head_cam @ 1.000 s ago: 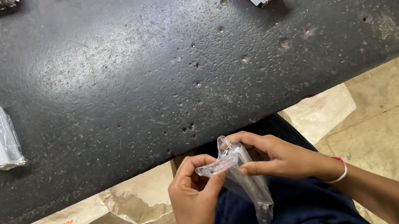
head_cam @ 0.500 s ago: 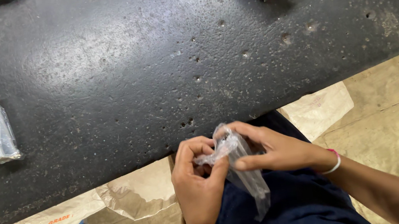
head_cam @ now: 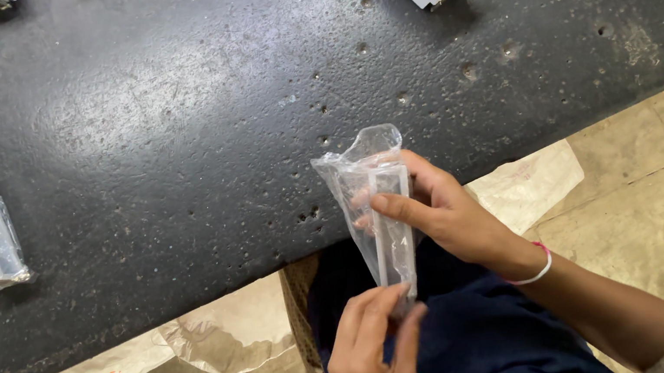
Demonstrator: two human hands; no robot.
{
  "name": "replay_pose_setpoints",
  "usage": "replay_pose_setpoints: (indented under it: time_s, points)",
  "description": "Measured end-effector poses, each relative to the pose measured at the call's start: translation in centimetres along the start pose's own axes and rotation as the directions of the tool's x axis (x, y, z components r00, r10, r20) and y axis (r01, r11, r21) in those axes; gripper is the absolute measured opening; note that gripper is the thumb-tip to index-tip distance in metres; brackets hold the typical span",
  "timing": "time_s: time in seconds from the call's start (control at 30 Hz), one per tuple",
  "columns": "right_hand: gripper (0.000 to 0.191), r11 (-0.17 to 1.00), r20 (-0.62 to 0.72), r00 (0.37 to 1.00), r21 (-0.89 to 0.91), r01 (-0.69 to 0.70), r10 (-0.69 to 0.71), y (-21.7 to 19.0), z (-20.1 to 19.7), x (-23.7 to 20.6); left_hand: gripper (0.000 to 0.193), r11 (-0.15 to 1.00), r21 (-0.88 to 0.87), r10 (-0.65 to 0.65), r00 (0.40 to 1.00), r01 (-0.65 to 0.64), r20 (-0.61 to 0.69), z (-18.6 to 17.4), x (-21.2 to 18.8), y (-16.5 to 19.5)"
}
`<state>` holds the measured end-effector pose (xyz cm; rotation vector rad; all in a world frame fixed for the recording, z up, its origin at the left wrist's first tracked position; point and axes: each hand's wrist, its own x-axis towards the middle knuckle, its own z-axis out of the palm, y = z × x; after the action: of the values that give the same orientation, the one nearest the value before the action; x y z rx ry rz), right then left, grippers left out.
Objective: The person wraps small white rectangular components in clear plastic bags on a workbench. They pick up each component, place it into a bag, fold the bag around it, and set the wrapped item aside. The process is repeated for multiple components.
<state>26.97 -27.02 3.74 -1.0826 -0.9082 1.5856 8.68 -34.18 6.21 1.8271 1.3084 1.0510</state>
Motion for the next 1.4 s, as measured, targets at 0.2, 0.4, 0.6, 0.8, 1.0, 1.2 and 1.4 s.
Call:
replay_pose_setpoints:
  time_s: [0.2,0.4,0.6,0.8,1.0,1.2,1.4]
  points:
    - [0.042,0.996,-0.031,0.999,-0.089,-0.008,0.005,0.1,0.6,-0.6,0.021,0.987,0.080,-0.137,0.990,0.141,-0.043,0.9,0.3,0.5]
    - [0.046,0.997,-0.004,1.000,-0.066,0.030,-0.031,0.1,0.9,-1.1,0.050,0.932,-0.044,-0.359,0.933,0.360,0.032,0.9,2.3,-0.7]
    - [0.047,0.990,0.069,0.994,-0.107,0.097,-0.090,0.4,1.3,-1.5,0.051,0.533,-0.533,-0.531,0.750,0.657,0.394,1.8,2.7,-2.8]
    - [0.046,0.993,0.050,0.997,-0.103,0.056,-0.051,0.8,1.1,-1.1,0.044,0.659,-0.470,-0.477,0.810,0.587,0.343,2.5,1.2,-2.9]
    - [0.046,0.992,0.055,0.997,-0.104,0.065,-0.059,0.8,1.0,-1.2,0.043,0.700,-0.465,-0.379,0.833,0.543,0.402,0.7,1.5,-3.0]
    - [0.050,0.989,0.107,0.994,-0.137,0.046,-0.032,0.5,1.7,-1.4,0.036,0.591,-0.550,-0.469,0.806,0.591,0.362,1.0,2.0,-3.8]
    - [0.057,0.985,0.207,0.978,-0.155,0.071,-0.038,-0.5,1.2,-1.3,0.031,0.647,-0.581,-0.427,0.866,0.493,0.260,2.4,1.7,-4.1]
